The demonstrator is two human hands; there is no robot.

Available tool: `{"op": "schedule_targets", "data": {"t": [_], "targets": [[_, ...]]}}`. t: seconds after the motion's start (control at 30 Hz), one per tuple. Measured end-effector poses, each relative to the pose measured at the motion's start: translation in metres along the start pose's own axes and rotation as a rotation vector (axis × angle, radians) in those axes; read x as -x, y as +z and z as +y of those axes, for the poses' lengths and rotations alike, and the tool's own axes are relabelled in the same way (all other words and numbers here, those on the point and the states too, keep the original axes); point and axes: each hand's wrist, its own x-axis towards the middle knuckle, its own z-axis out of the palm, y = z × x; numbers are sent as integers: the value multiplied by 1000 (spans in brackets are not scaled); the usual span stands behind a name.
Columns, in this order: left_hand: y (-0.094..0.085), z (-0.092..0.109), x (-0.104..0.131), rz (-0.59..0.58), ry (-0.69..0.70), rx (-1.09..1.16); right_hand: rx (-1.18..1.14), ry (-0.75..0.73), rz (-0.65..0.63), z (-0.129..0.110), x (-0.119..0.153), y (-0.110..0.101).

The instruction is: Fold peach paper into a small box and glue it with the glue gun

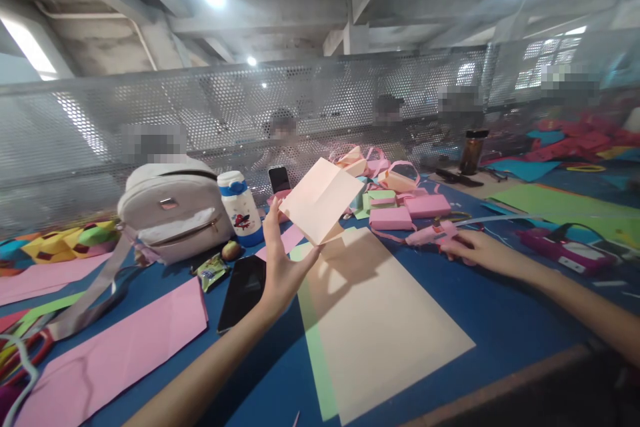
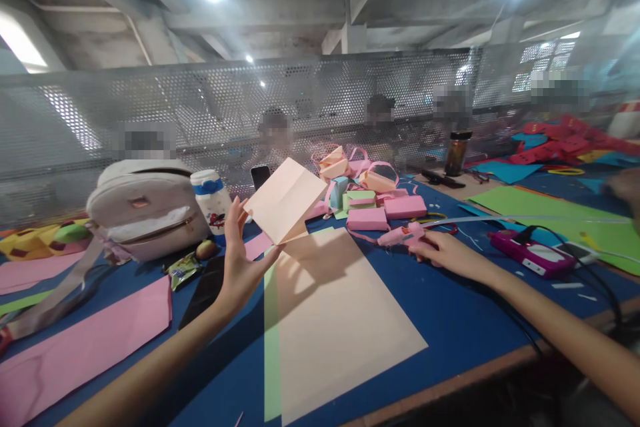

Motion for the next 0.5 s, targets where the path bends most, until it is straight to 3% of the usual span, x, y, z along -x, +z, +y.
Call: {"op": "schedule_targets", "data": {"t": [0.17, 0.3, 0.4, 0.5], "targets": [[1, -2, 1, -4, 15, -8, 172, -38, 13, -1, 4, -5], [2, -4, 2, -5, 8, -9, 503, -159, 163, -8, 28, -13], [2, -4, 2, -12, 13, -13, 594, -209, 169, -37, 58, -13], [3, -2, 2, -15, 18, -8, 468, -384, -64, -87, 76, -3]]}}
